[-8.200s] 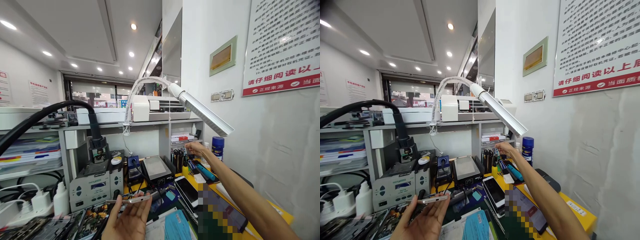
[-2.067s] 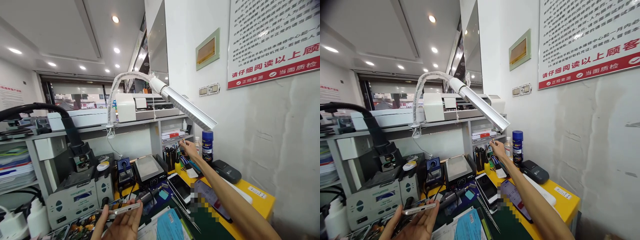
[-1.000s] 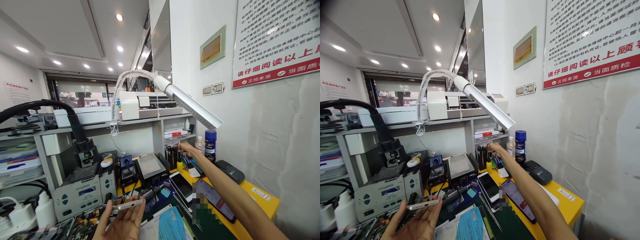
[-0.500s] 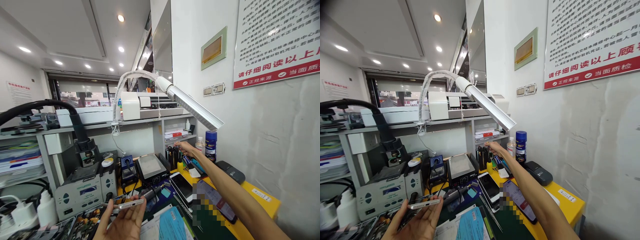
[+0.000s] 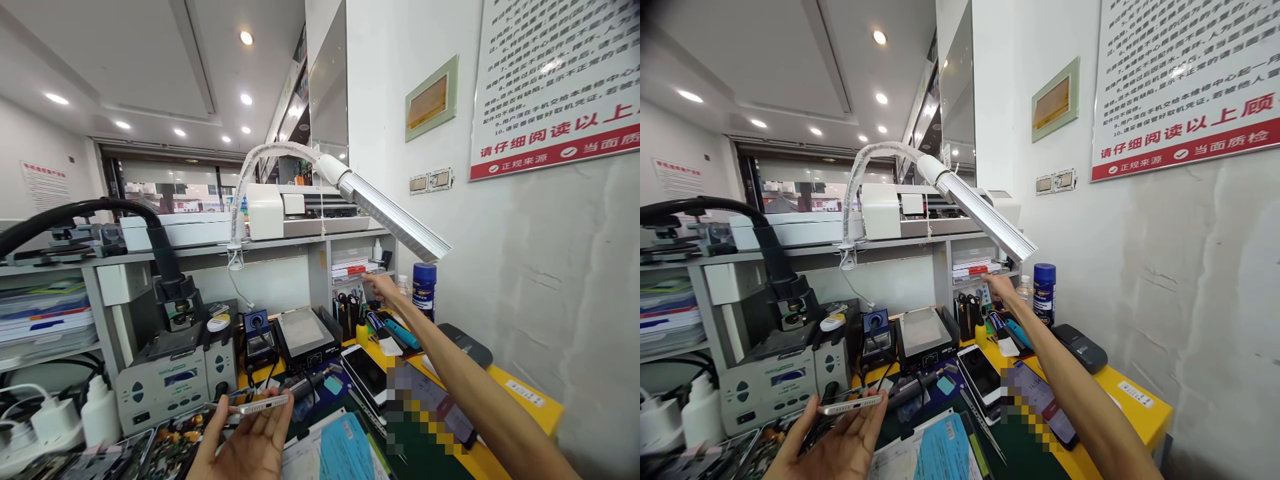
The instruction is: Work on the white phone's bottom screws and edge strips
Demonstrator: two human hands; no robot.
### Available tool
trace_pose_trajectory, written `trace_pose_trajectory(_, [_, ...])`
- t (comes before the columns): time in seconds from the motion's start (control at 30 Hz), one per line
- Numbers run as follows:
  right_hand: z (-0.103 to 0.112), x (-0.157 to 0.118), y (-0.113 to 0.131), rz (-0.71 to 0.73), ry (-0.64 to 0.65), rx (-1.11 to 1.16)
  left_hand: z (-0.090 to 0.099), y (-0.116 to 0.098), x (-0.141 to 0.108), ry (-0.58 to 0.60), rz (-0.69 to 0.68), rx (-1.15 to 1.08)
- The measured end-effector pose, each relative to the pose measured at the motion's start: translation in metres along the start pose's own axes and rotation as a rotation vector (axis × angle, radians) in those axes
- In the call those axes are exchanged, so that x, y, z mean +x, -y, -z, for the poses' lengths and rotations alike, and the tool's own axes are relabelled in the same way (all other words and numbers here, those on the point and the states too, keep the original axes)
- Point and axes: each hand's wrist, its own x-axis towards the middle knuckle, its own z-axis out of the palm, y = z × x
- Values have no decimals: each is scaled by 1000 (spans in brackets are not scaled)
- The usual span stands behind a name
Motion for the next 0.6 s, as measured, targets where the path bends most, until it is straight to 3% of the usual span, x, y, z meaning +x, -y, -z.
trace_pose_trajectory(0.17, [24,-40,17,59,-72,64,-2,1,-2,17,7,-14])
trace_pose_trajectory(0.27, [23,-77,24,122,-81,61,-2,2,-3,11,14,-33])
trace_pose_trajectory(0.37, [2,-124,31,212,8,31,-2,2,-4,22,12,-46])
trace_pose_trajectory(0.5, [-36,-187,47,443,146,-56,-1,1,-3,0,14,-49])
trace_pose_trajectory(0.6, [-53,-217,58,604,195,-75,0,1,-3,37,-5,-26])
